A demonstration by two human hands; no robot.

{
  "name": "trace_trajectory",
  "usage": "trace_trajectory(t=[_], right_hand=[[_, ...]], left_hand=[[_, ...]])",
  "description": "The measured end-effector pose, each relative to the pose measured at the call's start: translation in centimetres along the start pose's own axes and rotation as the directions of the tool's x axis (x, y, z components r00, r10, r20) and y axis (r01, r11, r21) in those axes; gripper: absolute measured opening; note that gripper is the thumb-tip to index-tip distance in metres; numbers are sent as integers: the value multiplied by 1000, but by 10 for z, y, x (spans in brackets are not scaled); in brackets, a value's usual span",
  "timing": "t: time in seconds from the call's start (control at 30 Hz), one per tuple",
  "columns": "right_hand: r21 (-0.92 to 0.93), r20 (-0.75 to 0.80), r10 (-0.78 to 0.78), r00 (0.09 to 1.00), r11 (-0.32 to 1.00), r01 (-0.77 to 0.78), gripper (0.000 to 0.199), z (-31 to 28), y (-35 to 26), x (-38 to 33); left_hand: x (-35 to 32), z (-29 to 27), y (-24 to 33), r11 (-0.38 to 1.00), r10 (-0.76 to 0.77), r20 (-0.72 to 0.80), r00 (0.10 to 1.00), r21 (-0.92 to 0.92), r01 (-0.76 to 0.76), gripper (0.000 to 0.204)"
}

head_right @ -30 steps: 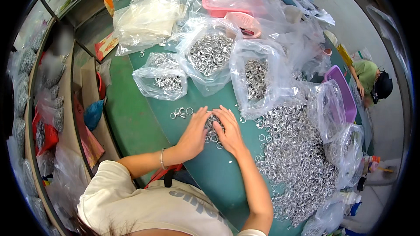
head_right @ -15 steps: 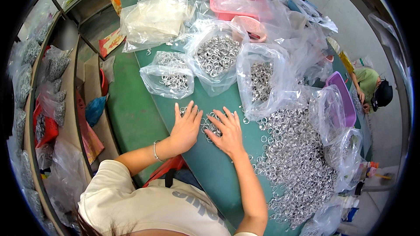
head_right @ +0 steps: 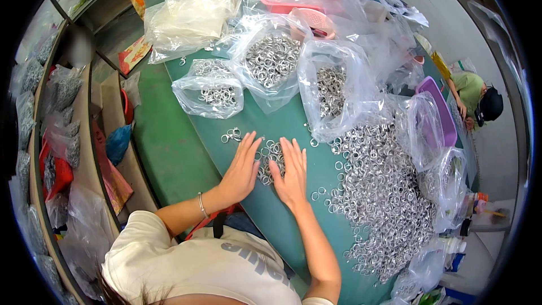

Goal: The person handles a pile of metal rings and clips on a green workbench, picking up individual pieces and placing them into clear plastic bags.

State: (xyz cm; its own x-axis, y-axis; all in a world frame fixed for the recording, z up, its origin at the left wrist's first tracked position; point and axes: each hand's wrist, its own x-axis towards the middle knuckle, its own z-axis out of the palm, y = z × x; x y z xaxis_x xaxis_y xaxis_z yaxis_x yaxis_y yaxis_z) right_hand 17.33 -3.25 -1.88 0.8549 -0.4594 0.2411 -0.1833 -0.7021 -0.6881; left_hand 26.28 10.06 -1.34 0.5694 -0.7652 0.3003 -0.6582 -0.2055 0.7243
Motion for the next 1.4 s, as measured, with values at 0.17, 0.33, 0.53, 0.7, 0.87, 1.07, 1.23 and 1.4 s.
trace_trajectory(t=[0.17,0.33,0.53,0.7,0.87,1.07,1.23,1.4], right_hand=[[3,-11,-20,1000,1000,20,37,7,-3,-11],[146,-99,47,994,989,-33,35,9,-11,-27],[25,-20,-8,1000,1000,8,36,10,-13,-28],[134,-31,46,998,990,-42,39,11,-22,-48],[-2,14,-16,1000,1000,16,43,2,-34,-45],[-80,30,18,999,997,-16,41,14,-40,-51],[35,-15,33,999,999,-33,36,28,-49,-58],[204,-65,17,998,979,-4,34,37,-50,-61]], left_hand=[[-3,18,-3,999,24,128,992,20,-27,49],[-21,17,7,998,38,162,986,-47,-30,53],[-19,21,6,993,18,120,993,-120,-3,53],[-41,18,16,973,-30,45,999,-225,39,52],[-85,40,0,926,-118,-528,841,-365,-99,52],[-73,59,7,918,-241,-535,810,-396,11,62],[-69,59,12,890,-301,-562,770,-456,15,59],[-71,49,16,921,-294,-442,847,-369,127,53]])
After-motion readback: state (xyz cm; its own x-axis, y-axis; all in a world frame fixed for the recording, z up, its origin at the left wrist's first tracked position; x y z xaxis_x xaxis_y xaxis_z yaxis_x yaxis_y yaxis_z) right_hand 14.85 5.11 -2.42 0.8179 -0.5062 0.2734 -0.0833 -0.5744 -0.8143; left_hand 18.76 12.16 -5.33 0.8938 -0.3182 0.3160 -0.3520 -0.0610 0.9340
